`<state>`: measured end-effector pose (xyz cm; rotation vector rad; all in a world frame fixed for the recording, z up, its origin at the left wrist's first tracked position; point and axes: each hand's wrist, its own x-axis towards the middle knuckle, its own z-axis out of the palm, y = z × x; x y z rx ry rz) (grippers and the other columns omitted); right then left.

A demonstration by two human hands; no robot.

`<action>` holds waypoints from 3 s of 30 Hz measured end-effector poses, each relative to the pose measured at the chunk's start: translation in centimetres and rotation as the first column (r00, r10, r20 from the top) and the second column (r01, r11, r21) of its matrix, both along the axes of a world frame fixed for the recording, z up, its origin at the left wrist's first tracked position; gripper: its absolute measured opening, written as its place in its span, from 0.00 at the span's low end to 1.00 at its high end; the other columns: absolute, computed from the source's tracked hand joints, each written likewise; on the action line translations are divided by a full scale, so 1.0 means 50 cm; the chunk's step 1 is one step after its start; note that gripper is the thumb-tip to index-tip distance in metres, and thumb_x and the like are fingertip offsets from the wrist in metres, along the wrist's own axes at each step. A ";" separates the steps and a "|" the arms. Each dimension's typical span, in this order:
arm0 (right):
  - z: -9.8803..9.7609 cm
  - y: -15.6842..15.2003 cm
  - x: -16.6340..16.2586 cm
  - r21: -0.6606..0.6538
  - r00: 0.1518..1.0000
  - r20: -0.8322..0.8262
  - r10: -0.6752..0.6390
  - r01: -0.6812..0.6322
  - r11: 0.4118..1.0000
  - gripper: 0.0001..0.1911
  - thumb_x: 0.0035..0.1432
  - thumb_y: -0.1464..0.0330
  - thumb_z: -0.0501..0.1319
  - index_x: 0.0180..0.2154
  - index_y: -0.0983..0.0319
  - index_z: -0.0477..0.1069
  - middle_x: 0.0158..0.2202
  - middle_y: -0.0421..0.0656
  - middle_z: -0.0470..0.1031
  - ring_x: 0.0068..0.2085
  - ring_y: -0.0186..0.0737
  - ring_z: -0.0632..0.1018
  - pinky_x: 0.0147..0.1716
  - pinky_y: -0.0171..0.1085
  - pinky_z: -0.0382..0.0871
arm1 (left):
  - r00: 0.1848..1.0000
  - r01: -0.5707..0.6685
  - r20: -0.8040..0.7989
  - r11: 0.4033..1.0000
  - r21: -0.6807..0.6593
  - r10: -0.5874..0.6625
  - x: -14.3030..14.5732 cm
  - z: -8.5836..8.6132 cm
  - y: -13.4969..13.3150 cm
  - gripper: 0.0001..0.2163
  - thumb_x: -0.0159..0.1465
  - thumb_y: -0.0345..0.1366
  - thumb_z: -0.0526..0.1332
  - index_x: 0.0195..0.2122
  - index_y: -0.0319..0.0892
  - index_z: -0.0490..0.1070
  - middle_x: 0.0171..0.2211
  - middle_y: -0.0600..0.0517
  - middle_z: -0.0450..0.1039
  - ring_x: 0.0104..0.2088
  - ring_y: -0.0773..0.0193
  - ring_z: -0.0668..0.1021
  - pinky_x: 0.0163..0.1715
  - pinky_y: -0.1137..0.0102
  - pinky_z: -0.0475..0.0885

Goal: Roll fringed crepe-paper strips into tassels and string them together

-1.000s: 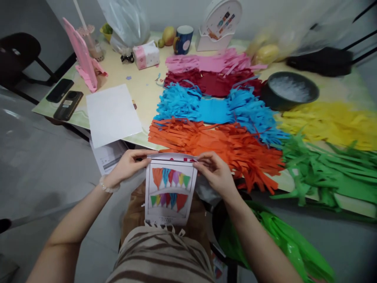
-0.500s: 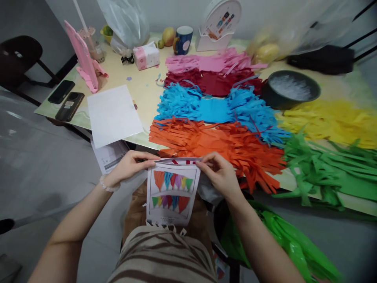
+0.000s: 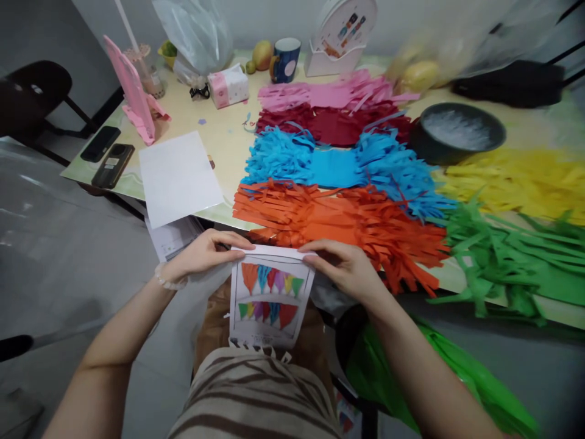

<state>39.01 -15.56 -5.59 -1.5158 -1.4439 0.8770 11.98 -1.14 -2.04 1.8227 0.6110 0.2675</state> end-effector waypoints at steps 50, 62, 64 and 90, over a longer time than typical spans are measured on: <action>0.043 0.020 -0.010 -0.141 0.991 -0.024 0.129 -0.131 0.981 0.15 0.61 0.60 0.62 0.43 0.59 0.83 0.44 0.46 0.84 0.43 0.48 0.83 0.42 0.39 0.76 | 0.994 0.049 -0.102 0.997 0.054 -0.043 0.056 0.024 -0.010 0.14 0.65 0.42 0.64 0.46 0.41 0.81 0.44 0.47 0.83 0.43 0.60 0.83 0.42 0.73 0.75; 0.007 -0.002 -0.013 -0.011 0.936 -0.328 0.124 -0.135 0.991 0.14 0.61 0.56 0.65 0.37 0.58 0.84 0.41 0.48 0.83 0.44 0.45 0.82 0.44 0.40 0.76 | 0.981 0.172 0.062 0.970 0.171 -0.185 0.035 0.006 -0.023 0.13 0.70 0.37 0.58 0.50 0.42 0.80 0.48 0.45 0.81 0.46 0.61 0.82 0.47 0.71 0.74; -0.004 -0.009 -0.014 0.020 0.939 -0.324 0.115 -0.115 0.993 0.18 0.63 0.53 0.62 0.38 0.57 0.84 0.42 0.48 0.84 0.44 0.46 0.82 0.45 0.42 0.76 | 0.976 0.166 0.106 0.962 0.218 -0.192 0.030 0.003 -0.034 0.13 0.70 0.38 0.59 0.51 0.43 0.79 0.48 0.45 0.81 0.47 0.60 0.81 0.48 0.71 0.74; 0.096 0.241 -0.154 0.138 0.988 0.095 0.122 -0.135 0.981 0.11 0.66 0.66 0.60 0.50 0.57 0.67 0.43 0.47 0.80 0.42 0.42 0.83 0.42 0.39 0.79 | 0.990 -0.140 0.078 0.800 0.584 0.116 -0.258 0.151 0.012 0.15 0.68 0.35 0.62 0.56 0.52 0.72 0.40 0.51 0.82 0.38 0.64 0.81 0.40 0.72 0.75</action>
